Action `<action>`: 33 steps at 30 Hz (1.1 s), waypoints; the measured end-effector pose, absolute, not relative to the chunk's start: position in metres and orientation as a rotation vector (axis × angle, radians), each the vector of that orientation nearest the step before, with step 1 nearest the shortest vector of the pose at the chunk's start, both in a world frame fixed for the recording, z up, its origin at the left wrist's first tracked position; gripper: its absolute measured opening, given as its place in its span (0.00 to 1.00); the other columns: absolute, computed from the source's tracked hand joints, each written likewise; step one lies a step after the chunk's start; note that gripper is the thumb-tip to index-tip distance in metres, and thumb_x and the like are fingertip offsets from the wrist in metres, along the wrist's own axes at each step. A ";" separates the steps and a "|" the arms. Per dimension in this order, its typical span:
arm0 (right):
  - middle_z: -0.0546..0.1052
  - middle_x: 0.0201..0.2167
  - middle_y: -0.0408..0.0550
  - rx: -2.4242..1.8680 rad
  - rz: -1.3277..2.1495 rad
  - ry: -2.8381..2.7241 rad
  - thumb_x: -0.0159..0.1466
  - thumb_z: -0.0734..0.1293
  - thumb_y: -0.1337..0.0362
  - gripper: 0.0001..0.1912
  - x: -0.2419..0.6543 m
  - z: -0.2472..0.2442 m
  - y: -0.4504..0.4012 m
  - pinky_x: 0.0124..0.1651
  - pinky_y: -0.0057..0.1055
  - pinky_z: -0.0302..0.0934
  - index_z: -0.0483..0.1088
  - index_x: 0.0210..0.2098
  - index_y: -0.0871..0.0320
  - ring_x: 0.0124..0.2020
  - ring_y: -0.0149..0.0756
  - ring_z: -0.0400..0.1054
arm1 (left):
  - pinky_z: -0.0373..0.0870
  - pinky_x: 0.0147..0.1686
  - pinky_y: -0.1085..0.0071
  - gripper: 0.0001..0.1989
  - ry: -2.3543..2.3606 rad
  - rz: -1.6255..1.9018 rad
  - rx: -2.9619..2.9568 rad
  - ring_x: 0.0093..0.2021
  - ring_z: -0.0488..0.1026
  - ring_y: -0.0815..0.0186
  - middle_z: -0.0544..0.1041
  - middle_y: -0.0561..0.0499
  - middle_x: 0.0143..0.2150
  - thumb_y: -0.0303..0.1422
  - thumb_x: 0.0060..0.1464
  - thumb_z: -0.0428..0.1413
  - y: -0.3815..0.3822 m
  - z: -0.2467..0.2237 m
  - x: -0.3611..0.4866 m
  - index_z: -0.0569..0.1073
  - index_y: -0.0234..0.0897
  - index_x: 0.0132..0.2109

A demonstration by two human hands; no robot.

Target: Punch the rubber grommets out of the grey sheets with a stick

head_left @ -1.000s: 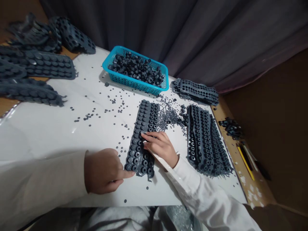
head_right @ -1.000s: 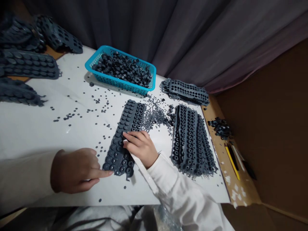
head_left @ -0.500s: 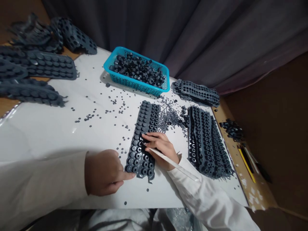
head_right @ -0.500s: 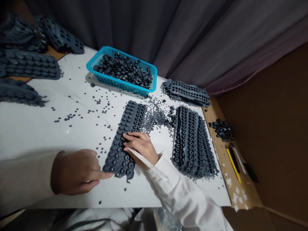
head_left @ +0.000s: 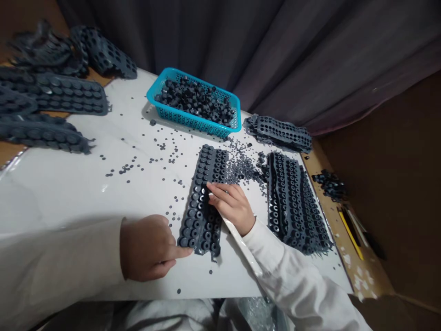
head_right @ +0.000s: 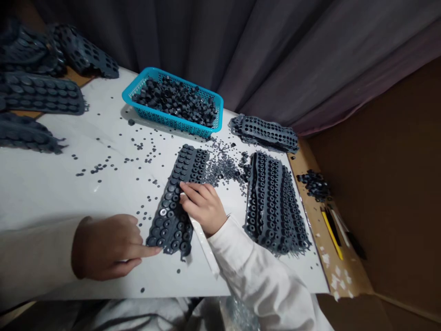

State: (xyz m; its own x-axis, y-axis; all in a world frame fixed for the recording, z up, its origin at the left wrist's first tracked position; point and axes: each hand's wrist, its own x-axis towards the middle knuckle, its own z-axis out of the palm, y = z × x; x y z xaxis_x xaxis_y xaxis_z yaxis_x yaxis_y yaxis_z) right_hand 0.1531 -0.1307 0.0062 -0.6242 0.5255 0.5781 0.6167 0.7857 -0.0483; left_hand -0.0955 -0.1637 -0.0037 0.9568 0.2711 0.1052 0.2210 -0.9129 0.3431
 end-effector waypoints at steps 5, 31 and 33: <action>0.78 0.45 0.52 -1.009 0.093 -2.223 0.63 0.64 0.71 0.04 0.156 0.005 -0.130 0.43 0.39 0.65 0.67 0.35 0.56 0.44 0.39 0.72 | 0.59 0.31 0.63 0.21 0.357 0.218 2.766 0.21 0.70 0.63 0.76 0.57 0.25 0.27 0.50 0.51 -0.164 -0.007 -0.096 0.67 0.42 0.52; 0.78 0.47 0.51 -1.142 0.356 -2.133 0.65 0.62 0.66 0.04 0.157 0.004 -0.125 0.49 0.42 0.65 0.68 0.35 0.54 0.49 0.39 0.69 | 0.59 0.30 0.63 0.21 0.375 0.211 2.758 0.21 0.70 0.63 0.76 0.58 0.25 0.28 0.50 0.51 -0.165 -0.007 -0.095 0.67 0.44 0.52; 0.78 0.47 0.51 -1.085 0.500 -2.135 0.65 0.63 0.65 0.02 0.156 0.006 -0.130 0.50 0.43 0.65 0.68 0.34 0.54 0.50 0.39 0.69 | 0.59 0.30 0.63 0.21 0.381 0.215 2.755 0.21 0.70 0.63 0.76 0.58 0.25 0.27 0.50 0.51 -0.165 -0.006 -0.095 0.68 0.44 0.52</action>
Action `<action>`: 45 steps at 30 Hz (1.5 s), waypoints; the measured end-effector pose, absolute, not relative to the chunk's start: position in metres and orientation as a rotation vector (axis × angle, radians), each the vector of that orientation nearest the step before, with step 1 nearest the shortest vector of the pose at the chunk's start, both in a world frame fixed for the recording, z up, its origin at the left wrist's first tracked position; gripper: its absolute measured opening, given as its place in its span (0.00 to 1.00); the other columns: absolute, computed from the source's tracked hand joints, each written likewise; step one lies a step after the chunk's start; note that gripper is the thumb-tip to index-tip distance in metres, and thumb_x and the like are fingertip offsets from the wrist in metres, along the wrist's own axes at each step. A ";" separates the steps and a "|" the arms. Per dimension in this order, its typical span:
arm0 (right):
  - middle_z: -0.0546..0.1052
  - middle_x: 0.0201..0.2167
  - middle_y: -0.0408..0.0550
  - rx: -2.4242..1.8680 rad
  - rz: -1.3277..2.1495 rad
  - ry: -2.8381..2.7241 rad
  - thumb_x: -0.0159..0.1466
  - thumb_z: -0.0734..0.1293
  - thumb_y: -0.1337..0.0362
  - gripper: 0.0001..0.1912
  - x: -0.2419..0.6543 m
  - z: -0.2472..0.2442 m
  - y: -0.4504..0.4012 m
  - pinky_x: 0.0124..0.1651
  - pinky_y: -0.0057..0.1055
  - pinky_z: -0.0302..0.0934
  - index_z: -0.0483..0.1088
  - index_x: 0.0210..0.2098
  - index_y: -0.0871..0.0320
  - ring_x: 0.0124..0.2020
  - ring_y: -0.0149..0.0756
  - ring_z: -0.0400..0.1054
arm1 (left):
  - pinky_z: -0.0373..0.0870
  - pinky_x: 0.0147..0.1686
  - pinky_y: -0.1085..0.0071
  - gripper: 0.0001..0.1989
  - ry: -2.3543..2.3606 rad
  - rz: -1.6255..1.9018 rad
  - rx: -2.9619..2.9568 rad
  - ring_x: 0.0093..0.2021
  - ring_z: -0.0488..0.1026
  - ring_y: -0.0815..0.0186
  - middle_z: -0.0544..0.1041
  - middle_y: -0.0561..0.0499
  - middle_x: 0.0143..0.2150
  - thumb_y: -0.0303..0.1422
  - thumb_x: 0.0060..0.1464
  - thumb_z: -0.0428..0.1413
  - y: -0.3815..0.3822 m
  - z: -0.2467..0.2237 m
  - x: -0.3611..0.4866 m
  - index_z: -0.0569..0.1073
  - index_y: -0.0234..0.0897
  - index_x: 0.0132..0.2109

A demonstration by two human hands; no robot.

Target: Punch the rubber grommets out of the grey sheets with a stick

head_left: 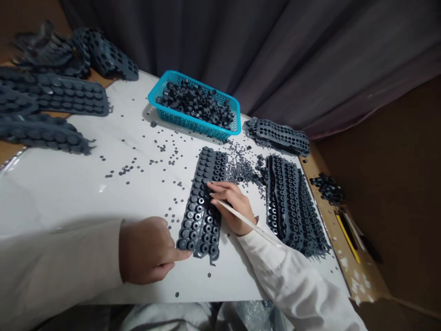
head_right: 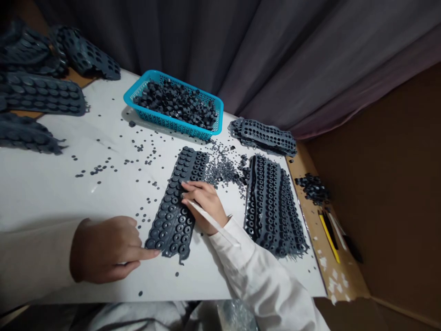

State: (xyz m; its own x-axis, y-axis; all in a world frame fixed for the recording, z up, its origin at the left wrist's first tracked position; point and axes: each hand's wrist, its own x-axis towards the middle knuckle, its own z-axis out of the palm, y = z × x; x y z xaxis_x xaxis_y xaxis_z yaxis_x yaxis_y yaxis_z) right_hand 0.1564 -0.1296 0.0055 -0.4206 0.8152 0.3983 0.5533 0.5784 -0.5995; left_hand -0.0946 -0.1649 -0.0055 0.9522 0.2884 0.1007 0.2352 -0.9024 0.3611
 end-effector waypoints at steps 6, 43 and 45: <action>0.78 0.47 0.49 -1.046 0.522 -2.179 0.64 0.65 0.65 0.03 0.154 -0.002 -0.137 0.51 0.42 0.63 0.69 0.33 0.53 0.51 0.39 0.69 | 0.58 0.29 0.62 0.21 0.388 0.221 2.770 0.20 0.69 0.63 0.76 0.58 0.24 0.28 0.49 0.51 -0.166 -0.009 -0.094 0.68 0.44 0.52; 0.78 0.47 0.47 -0.984 0.081 -2.419 0.65 0.63 0.67 0.05 0.158 -0.005 -0.115 0.46 0.39 0.61 0.71 0.35 0.53 0.47 0.40 0.70 | 0.61 0.31 0.62 0.22 0.386 0.279 2.743 0.21 0.70 0.62 0.76 0.57 0.24 0.26 0.47 0.51 -0.167 -0.010 -0.095 0.68 0.42 0.52; 0.77 0.48 0.47 -0.996 0.020 -2.432 0.65 0.63 0.67 0.06 0.160 -0.007 -0.111 0.46 0.40 0.61 0.71 0.36 0.53 0.48 0.40 0.69 | 0.61 0.31 0.62 0.23 0.371 0.283 2.739 0.21 0.70 0.63 0.76 0.57 0.24 0.26 0.47 0.51 -0.167 -0.011 -0.095 0.68 0.42 0.52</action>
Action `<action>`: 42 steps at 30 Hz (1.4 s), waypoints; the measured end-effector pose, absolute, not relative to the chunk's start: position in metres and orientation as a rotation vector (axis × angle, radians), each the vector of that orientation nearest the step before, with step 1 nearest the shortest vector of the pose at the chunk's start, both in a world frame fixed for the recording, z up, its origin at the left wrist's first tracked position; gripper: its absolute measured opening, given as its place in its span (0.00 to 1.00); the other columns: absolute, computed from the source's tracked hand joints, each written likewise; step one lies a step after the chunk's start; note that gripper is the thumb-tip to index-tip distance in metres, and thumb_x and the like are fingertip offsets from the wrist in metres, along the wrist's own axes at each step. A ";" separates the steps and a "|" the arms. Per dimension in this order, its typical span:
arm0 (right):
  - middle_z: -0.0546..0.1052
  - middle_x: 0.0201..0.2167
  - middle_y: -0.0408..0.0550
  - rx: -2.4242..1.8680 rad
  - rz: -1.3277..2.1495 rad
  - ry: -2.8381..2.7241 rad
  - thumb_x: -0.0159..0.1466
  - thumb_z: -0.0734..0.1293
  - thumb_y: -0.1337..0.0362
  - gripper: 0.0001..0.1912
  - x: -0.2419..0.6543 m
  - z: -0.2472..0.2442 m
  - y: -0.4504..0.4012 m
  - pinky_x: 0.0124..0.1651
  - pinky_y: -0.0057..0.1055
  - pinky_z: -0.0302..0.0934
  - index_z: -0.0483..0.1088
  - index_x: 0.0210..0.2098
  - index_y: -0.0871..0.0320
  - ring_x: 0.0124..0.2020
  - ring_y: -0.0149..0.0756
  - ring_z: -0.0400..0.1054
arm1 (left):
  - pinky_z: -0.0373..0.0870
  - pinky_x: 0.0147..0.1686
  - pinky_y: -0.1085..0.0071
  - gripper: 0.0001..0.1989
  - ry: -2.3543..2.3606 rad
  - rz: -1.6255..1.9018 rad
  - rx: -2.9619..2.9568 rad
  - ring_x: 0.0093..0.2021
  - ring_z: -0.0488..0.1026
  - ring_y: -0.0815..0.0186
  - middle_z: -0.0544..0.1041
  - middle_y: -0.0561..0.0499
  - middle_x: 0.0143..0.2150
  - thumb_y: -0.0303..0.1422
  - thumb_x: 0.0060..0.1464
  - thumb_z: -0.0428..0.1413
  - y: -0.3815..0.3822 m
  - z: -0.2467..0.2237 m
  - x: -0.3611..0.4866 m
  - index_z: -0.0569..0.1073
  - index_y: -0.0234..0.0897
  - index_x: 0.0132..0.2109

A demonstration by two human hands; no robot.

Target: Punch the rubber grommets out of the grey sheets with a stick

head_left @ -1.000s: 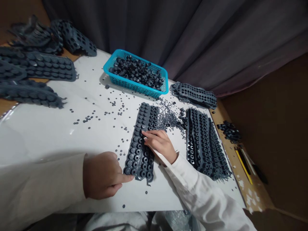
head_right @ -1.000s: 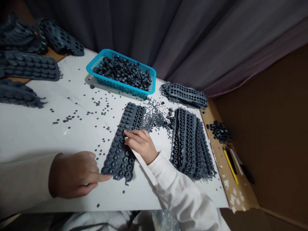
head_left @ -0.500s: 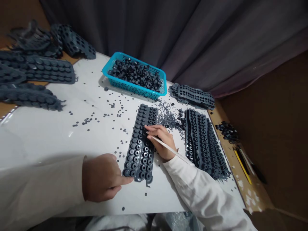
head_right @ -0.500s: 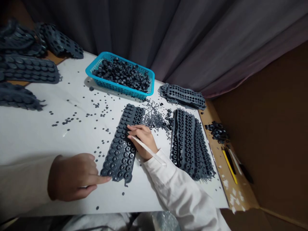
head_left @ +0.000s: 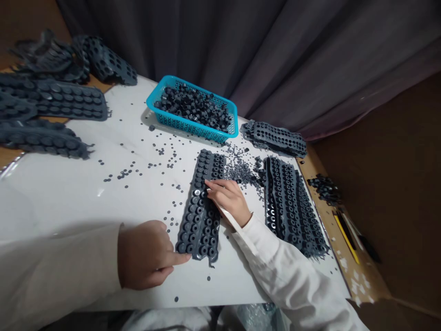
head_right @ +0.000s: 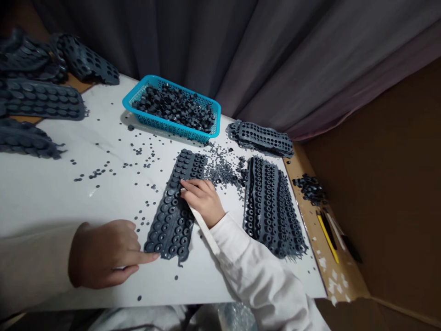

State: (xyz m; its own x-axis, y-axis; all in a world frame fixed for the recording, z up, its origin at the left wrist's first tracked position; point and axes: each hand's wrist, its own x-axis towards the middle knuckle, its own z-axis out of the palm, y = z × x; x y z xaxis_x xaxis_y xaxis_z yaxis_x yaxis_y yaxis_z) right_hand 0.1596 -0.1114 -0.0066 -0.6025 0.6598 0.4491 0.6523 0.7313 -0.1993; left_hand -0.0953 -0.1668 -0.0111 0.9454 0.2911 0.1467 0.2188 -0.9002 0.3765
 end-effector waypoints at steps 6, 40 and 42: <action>0.78 0.47 0.50 -1.143 0.048 -2.250 0.66 0.61 0.66 0.06 0.162 -0.004 -0.104 0.47 0.42 0.63 0.71 0.36 0.54 0.47 0.41 0.70 | 0.61 0.31 0.62 0.22 0.381 0.260 2.742 0.22 0.70 0.63 0.76 0.57 0.25 0.26 0.48 0.51 -0.167 -0.010 -0.095 0.68 0.43 0.52; 0.79 0.44 0.49 -1.151 0.500 -2.092 0.64 0.64 0.63 0.03 0.154 -0.004 -0.094 0.51 0.42 0.61 0.69 0.34 0.54 0.51 0.41 0.69 | 0.60 0.29 0.63 0.23 0.395 0.284 2.749 0.21 0.69 0.63 0.76 0.58 0.24 0.26 0.47 0.51 -0.168 -0.014 -0.096 0.67 0.43 0.53; 0.79 0.44 0.48 -1.157 0.453 -2.128 0.64 0.64 0.63 0.03 0.154 -0.003 -0.093 0.51 0.42 0.61 0.69 0.34 0.54 0.50 0.41 0.68 | 0.60 0.29 0.63 0.23 0.395 0.298 2.745 0.21 0.69 0.63 0.76 0.58 0.25 0.26 0.47 0.51 -0.168 -0.014 -0.096 0.67 0.43 0.53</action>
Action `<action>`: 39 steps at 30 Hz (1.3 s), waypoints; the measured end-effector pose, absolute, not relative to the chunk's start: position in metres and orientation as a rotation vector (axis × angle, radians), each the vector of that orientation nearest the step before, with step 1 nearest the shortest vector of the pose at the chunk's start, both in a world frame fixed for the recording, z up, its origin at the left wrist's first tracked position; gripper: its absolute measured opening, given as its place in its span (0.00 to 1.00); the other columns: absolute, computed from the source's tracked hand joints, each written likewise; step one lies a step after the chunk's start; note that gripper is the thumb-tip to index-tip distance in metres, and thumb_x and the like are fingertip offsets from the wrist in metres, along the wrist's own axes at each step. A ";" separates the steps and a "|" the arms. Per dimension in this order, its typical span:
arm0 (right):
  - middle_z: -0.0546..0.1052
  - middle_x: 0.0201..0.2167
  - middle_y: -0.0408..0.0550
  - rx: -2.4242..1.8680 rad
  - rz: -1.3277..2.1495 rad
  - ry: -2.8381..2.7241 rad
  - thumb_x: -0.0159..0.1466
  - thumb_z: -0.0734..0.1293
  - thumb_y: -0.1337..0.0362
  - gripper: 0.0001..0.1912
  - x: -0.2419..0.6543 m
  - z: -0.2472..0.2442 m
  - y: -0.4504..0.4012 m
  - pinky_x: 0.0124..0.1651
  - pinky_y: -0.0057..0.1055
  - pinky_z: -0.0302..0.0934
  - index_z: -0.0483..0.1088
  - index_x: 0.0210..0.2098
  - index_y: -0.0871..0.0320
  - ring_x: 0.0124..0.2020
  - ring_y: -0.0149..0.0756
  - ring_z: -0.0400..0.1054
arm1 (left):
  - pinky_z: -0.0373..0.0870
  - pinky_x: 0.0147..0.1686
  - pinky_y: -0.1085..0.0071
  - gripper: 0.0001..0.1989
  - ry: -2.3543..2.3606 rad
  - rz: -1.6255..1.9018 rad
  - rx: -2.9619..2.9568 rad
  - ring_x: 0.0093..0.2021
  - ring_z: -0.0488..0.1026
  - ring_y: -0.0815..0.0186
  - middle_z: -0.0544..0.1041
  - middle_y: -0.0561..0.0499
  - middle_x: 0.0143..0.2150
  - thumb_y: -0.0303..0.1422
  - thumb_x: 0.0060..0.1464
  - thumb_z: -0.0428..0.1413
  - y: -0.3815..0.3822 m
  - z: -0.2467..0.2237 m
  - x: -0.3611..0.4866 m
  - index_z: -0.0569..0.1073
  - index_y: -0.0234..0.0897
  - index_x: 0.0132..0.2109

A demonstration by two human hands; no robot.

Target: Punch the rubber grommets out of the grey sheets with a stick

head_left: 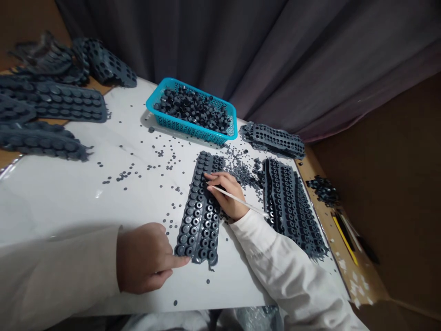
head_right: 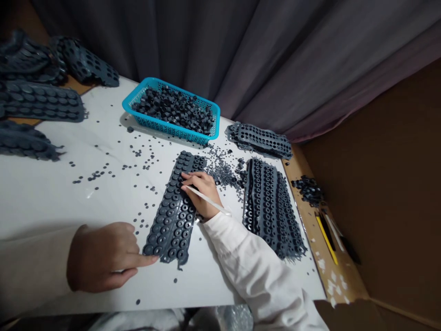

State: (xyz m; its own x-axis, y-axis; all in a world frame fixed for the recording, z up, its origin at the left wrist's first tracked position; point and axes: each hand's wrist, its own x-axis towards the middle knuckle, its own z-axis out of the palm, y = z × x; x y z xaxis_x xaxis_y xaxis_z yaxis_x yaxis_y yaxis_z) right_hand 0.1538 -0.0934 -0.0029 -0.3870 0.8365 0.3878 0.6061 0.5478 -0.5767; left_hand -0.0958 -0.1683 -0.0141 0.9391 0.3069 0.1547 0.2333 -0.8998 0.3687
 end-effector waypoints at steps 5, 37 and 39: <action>0.78 0.45 0.48 -1.157 0.170 -2.286 0.66 0.61 0.64 0.07 0.154 -0.003 -0.089 0.47 0.41 0.60 0.70 0.33 0.54 0.45 0.40 0.70 | 0.60 0.29 0.62 0.23 0.390 0.308 2.751 0.21 0.69 0.62 0.76 0.58 0.24 0.27 0.48 0.50 -0.168 -0.013 -0.095 0.67 0.43 0.53; 0.77 0.48 0.48 -1.164 0.037 -2.309 0.67 0.60 0.66 0.07 0.160 -0.016 -0.065 0.46 0.41 0.62 0.70 0.36 0.54 0.45 0.42 0.70 | 0.61 0.28 0.62 0.22 0.360 0.349 2.739 0.20 0.69 0.63 0.75 0.58 0.24 0.26 0.48 0.51 -0.166 -0.011 -0.096 0.68 0.42 0.53; 0.77 0.47 0.50 -1.184 0.040 -2.266 0.67 0.60 0.66 0.07 0.161 -0.015 -0.061 0.46 0.41 0.62 0.69 0.36 0.55 0.44 0.42 0.70 | 0.61 0.29 0.62 0.22 0.359 0.345 2.739 0.21 0.69 0.63 0.75 0.58 0.24 0.26 0.48 0.50 -0.166 -0.011 -0.096 0.68 0.42 0.53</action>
State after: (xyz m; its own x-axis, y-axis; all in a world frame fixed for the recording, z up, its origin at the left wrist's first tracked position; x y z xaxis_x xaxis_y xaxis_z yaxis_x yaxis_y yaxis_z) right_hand 0.1614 -0.0606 -0.0153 -0.4409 0.7610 0.4759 0.7440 0.6065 -0.2805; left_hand -0.0962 -0.1664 -0.0114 0.9381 0.2890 0.1911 0.2021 -0.9045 0.3757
